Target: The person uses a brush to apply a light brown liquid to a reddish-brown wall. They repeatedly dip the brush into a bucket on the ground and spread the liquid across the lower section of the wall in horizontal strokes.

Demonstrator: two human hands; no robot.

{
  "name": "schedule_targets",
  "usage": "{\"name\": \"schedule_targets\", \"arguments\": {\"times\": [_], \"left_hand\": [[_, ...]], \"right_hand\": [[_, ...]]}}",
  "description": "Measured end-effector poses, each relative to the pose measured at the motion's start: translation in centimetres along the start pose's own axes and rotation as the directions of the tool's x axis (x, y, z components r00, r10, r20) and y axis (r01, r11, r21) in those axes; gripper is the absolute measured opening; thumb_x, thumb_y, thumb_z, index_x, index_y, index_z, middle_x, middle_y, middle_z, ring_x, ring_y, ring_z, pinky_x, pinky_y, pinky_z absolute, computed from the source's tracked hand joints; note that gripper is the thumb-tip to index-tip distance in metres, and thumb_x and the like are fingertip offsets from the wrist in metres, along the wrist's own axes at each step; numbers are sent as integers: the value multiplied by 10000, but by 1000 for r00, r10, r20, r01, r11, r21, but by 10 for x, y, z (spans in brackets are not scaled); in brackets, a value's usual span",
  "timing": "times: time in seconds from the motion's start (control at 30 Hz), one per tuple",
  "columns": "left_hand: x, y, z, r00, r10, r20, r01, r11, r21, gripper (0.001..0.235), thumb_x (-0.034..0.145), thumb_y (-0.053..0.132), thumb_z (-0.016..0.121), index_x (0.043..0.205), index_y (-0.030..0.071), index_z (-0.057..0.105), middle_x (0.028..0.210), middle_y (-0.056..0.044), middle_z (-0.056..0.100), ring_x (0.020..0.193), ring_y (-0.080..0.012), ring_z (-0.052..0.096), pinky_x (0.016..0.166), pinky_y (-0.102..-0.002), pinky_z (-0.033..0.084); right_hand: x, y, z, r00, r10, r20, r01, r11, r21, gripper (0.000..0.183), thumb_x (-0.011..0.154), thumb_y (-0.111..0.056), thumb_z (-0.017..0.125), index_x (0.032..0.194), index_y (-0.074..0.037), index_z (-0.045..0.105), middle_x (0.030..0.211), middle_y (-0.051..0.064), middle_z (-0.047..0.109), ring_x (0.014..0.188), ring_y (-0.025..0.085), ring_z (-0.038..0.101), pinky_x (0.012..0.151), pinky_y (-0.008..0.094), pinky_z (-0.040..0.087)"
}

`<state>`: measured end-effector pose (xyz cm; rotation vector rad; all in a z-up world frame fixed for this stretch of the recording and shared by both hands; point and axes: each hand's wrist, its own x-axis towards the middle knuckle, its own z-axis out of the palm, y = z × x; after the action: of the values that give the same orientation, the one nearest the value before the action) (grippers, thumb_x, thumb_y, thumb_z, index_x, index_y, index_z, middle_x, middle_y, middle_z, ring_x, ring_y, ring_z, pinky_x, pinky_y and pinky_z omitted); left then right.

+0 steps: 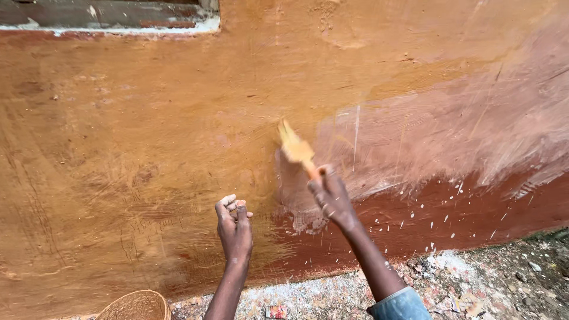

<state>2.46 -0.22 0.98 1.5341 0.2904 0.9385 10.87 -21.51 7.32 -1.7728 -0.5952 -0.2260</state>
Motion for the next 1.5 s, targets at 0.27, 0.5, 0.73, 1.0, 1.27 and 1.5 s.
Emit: {"name": "schedule_targets", "arguments": {"times": [0.27,0.5,0.73,1.0,1.27,1.5], "left_hand": [[7,-20,-3,1000,-9,-6,9,994,110,385,964,220,595,1299,86,461,1079,-85,684,869,-185,717,747,-420,619],[6,-31,8,995,-86,44,80,989,127,369,975,219,613,1298,106,474,1052,-134,694,846,-232,715,706,-406,626],[7,-30,6,992,-118,41,114,990,86,349,961,172,611,1290,129,503,1013,-90,720,815,-179,717,701,-369,613],[4,-17,-11,1000,8,13,-9,999,40,321,975,177,626,1262,78,523,969,-88,719,790,-155,692,688,-336,569],[12,-18,-23,999,-25,-32,25,1000,15,263,999,164,608,1231,59,543,983,-72,716,771,-142,698,698,-301,583],[15,-29,-27,998,-63,-17,64,997,51,184,999,170,583,1162,88,607,969,-72,721,759,-133,708,666,-307,605]], "right_hand": [[-24,147,88,808,388,444,7,746,-666,248,1041,-201,496,1155,-71,674,817,64,684,570,128,631,516,245,581],[-23,171,102,699,558,448,-122,710,-694,315,1057,-299,545,1076,-33,714,782,70,667,511,99,521,434,242,432],[0,34,62,954,254,161,-229,960,-159,237,1001,-229,625,1059,-4,675,652,37,604,452,121,476,359,264,382],[-23,-78,40,963,-257,-83,253,966,-54,163,1012,-138,580,1017,-1,669,597,0,538,459,57,445,365,244,354],[-35,-76,71,996,-86,-37,85,996,-19,147,1003,-142,550,976,-14,618,553,2,551,384,70,494,309,265,409],[-37,44,122,984,155,85,-148,986,-81,294,1061,-259,423,1222,-59,568,609,22,532,418,96,482,318,254,434]]}}
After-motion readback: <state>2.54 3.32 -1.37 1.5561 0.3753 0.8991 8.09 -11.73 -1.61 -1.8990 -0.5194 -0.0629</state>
